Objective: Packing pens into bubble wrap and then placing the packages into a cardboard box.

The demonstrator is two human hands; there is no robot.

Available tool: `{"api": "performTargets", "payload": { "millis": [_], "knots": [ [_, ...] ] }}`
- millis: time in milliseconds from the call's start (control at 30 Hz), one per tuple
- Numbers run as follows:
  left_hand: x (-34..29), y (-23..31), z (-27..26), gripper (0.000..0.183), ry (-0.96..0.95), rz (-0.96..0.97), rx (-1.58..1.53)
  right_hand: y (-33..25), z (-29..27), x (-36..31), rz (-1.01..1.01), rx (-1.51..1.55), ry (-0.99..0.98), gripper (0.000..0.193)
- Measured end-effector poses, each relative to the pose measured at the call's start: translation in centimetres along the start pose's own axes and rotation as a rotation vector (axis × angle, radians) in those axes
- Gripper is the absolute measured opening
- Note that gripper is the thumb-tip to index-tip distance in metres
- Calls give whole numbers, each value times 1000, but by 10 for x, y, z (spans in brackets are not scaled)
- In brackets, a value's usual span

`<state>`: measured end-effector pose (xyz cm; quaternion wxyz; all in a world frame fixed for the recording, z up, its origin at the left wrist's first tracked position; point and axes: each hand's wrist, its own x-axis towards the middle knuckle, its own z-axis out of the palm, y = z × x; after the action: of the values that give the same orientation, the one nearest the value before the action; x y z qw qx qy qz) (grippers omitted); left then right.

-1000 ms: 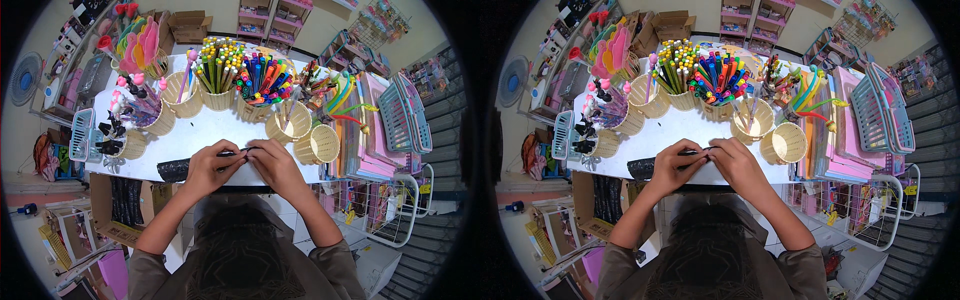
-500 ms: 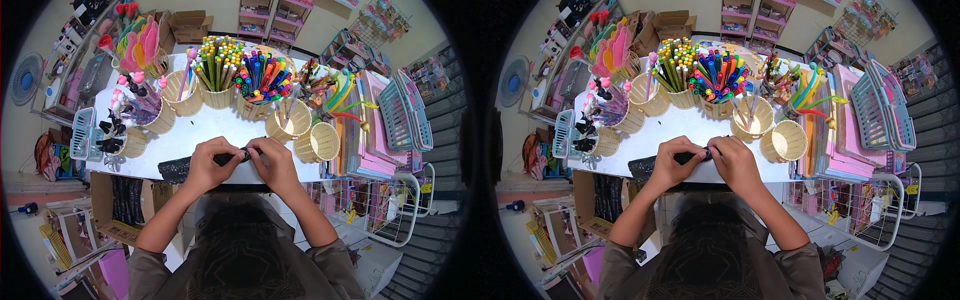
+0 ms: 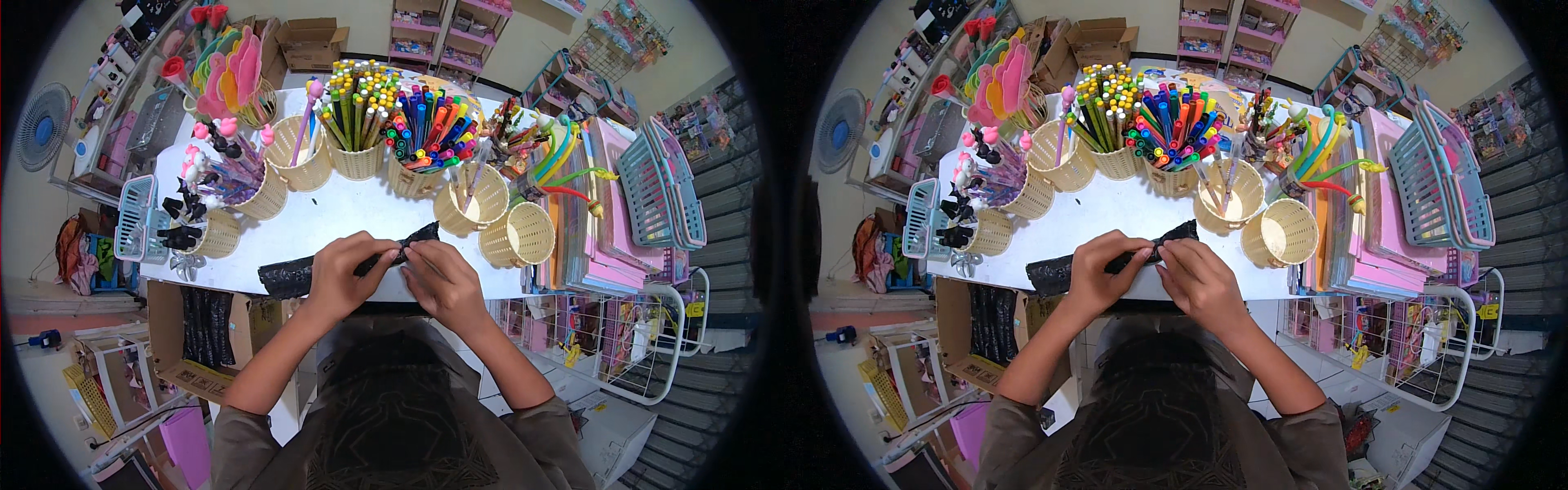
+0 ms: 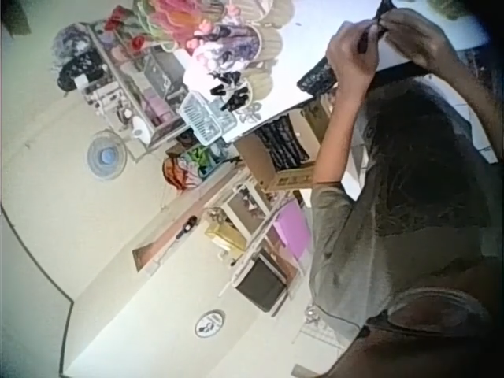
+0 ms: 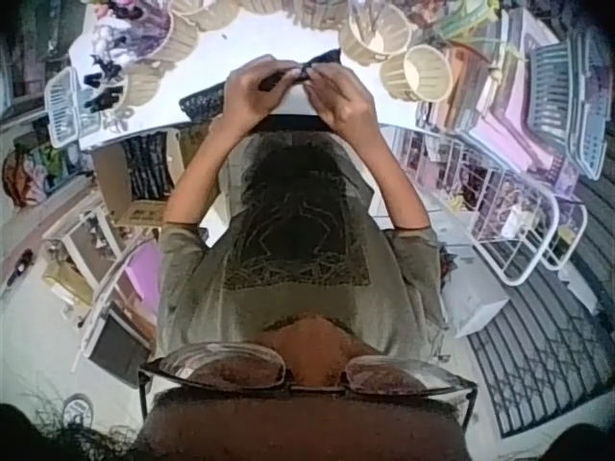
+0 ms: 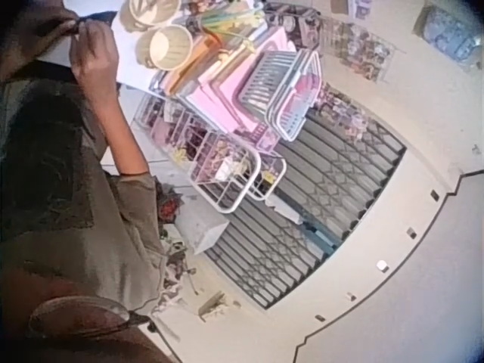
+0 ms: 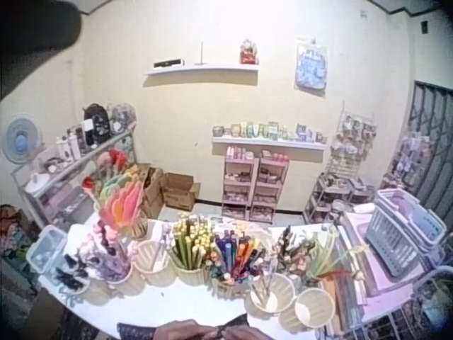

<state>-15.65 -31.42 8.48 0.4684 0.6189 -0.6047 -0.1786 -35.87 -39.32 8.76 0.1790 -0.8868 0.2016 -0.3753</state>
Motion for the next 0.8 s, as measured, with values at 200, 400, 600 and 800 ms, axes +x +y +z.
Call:
{"api": "performTargets", "payload": {
  "millis": [200, 400, 600, 800],
  "knots": [
    [-9, -11, -3, 30, -62, 159, 145, 5, 5, 0, -18, -26, -72, 38],
    [-11, -8, -10, 37, -140, 206, 134, 6, -2, 4, 29, 4, -132, 45],
    [-13, -15, -5, 41, -110, 256, 218, 9, -7, 11, 66, 63, -203, 45],
    [-13, -19, -6, 42, -126, 281, 206, 17, -9, 12, 39, 65, -250, 46]
  ]
}}
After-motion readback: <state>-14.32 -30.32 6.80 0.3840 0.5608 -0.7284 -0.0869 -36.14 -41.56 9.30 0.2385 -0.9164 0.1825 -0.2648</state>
